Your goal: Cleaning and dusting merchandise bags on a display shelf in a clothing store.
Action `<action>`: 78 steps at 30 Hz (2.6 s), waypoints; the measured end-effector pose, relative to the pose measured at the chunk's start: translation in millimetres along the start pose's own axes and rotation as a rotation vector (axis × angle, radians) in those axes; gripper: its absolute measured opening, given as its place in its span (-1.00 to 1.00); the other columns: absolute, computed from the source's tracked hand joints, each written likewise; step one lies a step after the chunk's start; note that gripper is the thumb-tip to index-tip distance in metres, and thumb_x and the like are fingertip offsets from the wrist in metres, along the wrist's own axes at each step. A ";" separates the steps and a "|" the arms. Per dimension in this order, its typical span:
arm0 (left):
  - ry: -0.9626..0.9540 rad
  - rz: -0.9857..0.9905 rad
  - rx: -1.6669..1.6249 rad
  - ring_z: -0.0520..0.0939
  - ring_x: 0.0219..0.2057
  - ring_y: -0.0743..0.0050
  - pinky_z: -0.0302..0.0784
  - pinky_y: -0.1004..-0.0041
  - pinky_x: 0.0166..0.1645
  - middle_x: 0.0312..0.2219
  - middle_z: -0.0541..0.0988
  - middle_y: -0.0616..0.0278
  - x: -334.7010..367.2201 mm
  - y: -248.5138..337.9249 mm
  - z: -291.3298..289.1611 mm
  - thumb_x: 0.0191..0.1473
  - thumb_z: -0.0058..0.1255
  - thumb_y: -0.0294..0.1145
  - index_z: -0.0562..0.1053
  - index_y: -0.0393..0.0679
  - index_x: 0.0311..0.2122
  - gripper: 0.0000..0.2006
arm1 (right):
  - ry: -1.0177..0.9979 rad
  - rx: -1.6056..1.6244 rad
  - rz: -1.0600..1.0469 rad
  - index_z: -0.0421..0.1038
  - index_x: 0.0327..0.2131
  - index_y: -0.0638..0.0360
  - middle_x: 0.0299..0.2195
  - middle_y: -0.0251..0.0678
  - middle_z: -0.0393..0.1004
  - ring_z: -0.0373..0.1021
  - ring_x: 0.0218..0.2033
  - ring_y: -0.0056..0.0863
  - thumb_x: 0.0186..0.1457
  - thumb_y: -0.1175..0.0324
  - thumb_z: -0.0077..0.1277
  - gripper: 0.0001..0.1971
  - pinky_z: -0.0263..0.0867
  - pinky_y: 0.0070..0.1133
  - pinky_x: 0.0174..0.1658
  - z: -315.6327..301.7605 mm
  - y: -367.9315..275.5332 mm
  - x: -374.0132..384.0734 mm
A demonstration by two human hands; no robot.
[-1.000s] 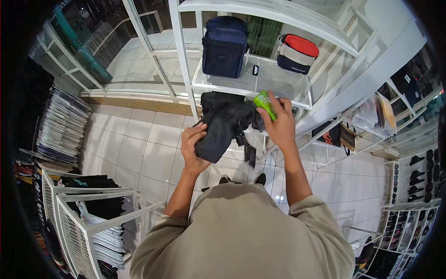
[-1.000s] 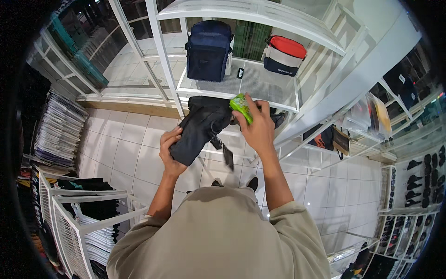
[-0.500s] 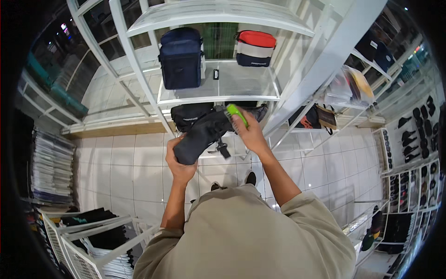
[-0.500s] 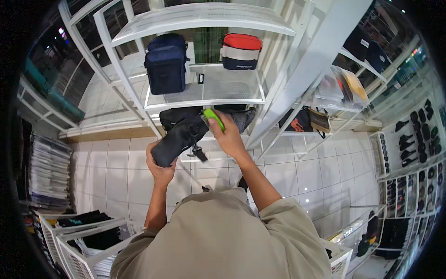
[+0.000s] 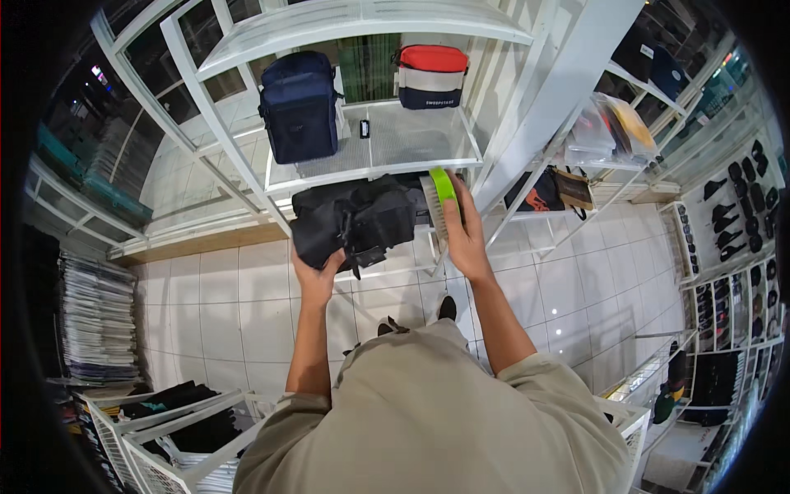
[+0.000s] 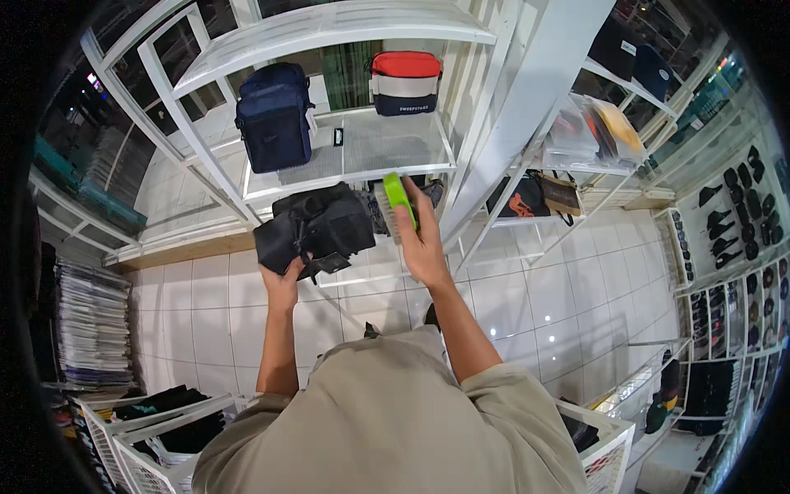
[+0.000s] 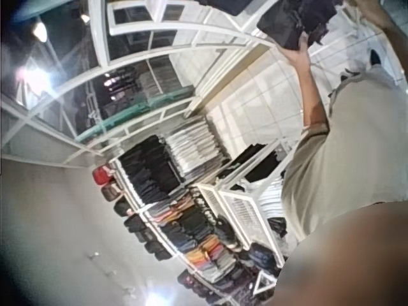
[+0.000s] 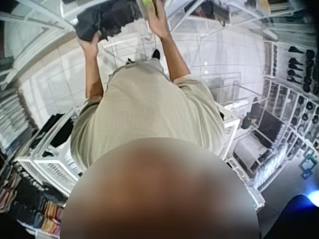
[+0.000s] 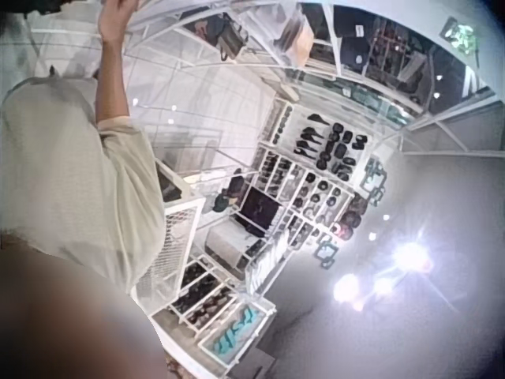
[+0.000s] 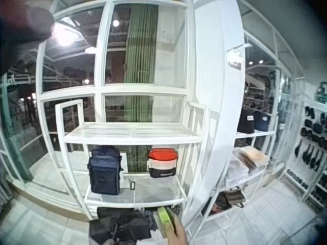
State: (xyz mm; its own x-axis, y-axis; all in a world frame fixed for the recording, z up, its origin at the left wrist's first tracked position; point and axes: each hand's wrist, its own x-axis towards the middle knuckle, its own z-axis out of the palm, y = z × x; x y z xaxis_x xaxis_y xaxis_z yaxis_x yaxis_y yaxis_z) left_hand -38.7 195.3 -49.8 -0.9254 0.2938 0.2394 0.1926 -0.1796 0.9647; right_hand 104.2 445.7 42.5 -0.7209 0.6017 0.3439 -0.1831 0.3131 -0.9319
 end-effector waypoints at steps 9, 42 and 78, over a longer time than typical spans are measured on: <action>0.095 -0.266 -0.548 0.59 0.00 0.31 0.53 0.32 0.12 0.02 0.54 0.17 2.8 13.8 17.3 0.07 0.30 -0.48 0.34 -0.20 0.21 -0.40 | -0.194 -0.081 -0.123 0.25 0.30 0.25 0.03 -0.14 0.35 0.32 0.06 -0.30 0.28 0.39 0.06 -0.46 0.21 -0.48 0.17 -8.5 -2.7 -6.0; -0.049 -0.823 -0.849 0.68 -0.02 0.19 0.59 0.14 0.15 0.01 0.64 0.18 4.4 28.7 27.8 0.16 0.26 -0.17 0.54 -0.09 0.09 -0.58 | -0.182 0.167 -0.022 0.29 0.28 0.20 0.10 -0.22 0.39 0.38 0.08 -0.43 0.20 0.40 0.20 -0.41 0.33 -0.54 0.11 -24.1 -5.4 -0.1; 0.260 -0.927 -0.926 0.73 -0.14 0.33 0.67 0.40 -0.05 -0.08 0.67 0.29 -3.3 53.4 49.1 0.11 0.28 -0.19 0.50 -0.05 0.03 -0.60 | -0.127 -0.480 -0.447 0.41 0.20 0.22 0.00 0.00 0.38 0.38 0.03 -0.06 -0.05 0.41 0.35 -0.32 0.33 -0.33 0.10 53.5 1.7 -75.0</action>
State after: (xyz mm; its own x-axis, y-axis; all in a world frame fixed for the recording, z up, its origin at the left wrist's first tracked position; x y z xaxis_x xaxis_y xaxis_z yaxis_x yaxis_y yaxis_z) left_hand -9.3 230.9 6.3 -0.6480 0.4854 -0.5870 -0.7321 -0.6095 0.3041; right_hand 122.2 361.7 9.0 -0.7233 0.2561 0.6412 -0.1860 0.8221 -0.5381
